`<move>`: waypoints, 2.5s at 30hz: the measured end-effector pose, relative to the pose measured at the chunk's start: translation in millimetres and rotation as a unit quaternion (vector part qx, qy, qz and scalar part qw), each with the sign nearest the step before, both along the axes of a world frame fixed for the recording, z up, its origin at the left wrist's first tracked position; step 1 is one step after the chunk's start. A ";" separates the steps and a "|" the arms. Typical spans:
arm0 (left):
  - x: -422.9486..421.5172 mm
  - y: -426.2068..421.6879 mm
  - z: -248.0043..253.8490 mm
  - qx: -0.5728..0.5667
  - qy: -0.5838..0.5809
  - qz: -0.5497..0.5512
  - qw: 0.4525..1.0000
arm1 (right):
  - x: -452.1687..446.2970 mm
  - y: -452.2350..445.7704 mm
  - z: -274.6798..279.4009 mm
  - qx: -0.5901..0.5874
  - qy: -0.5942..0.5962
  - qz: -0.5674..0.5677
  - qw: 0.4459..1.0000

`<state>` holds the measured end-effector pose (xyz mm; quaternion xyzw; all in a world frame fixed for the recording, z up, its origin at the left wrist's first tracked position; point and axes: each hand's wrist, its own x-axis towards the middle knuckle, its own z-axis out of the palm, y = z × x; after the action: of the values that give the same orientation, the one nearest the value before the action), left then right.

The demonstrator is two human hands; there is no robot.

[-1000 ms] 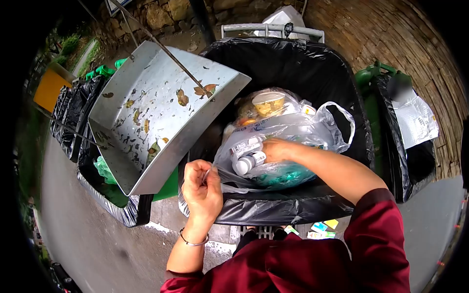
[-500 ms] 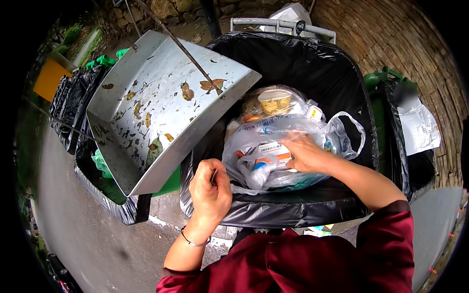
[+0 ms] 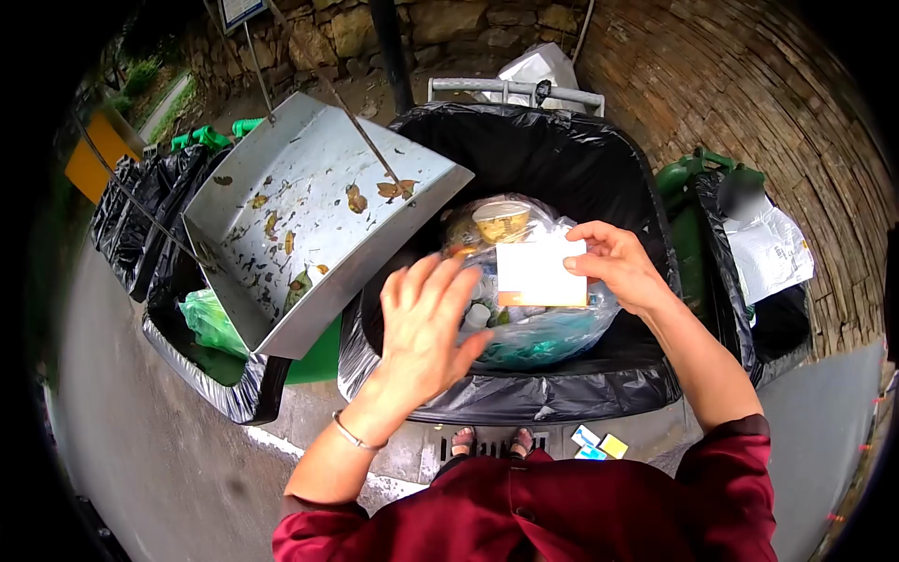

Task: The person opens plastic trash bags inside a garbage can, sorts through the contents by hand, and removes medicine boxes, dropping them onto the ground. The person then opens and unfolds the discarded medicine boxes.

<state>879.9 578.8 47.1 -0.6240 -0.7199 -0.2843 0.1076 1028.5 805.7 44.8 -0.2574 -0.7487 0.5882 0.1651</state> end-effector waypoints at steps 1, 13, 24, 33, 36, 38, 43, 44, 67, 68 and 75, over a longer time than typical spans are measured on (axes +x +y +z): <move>3.2 11.0 6.0 -0.021 0.022 -0.016 0.999 | 0.1 -2.1 2.2 -0.058 0.010 0.011 0.998; 8.1 62.7 -24.7 0.115 -0.108 -0.080 0.984 | 5.7 -16.0 25.7 -0.118 0.112 0.079 0.984; 3.4 62.2 -30.2 0.205 0.015 -0.085 0.975 | 2.7 -27.0 24.2 -0.342 0.105 0.100 0.928; 0.7 62.9 -32.1 0.193 0.050 -0.074 0.977 | 3.7 -29.8 13.7 -0.389 0.157 0.097 0.902; -0.2 63.2 -31.7 0.194 0.058 -0.072 0.977 | 4.7 -31.4 14.4 -0.396 0.162 0.093 0.899; -0.7 62.9 -32.4 0.194 0.064 -0.072 0.976 | 5.2 -32.1 14.1 -0.406 0.168 0.094 0.893; -0.5 62.1 -32.7 0.188 0.079 -0.072 0.976 | 4.2 -32.2 9.1 -0.413 0.174 0.092 0.889; -0.2 61.9 -32.3 0.187 0.079 -0.072 0.976 | 3.7 -32.1 8.0 -0.409 0.172 0.087 0.892; 2.8 59.2 -26.8 0.148 0.090 -0.129 0.976 | 13.4 -49.8 8.6 -0.453 0.117 -0.057 0.882; 2.7 59.9 -26.9 0.149 0.090 -0.128 0.976 | 15.7 -50.3 9.5 -0.463 0.121 -0.056 0.876; 6.2 58.6 -28.5 0.133 0.058 -0.158 0.977 | 28.8 -54.5 5.1 -0.499 0.122 -0.060 0.856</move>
<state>886.0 637.3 18.6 -0.7255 -0.5603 -0.3545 0.1846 1057.4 751.3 49.9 -0.2760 -0.3112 0.8986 0.1398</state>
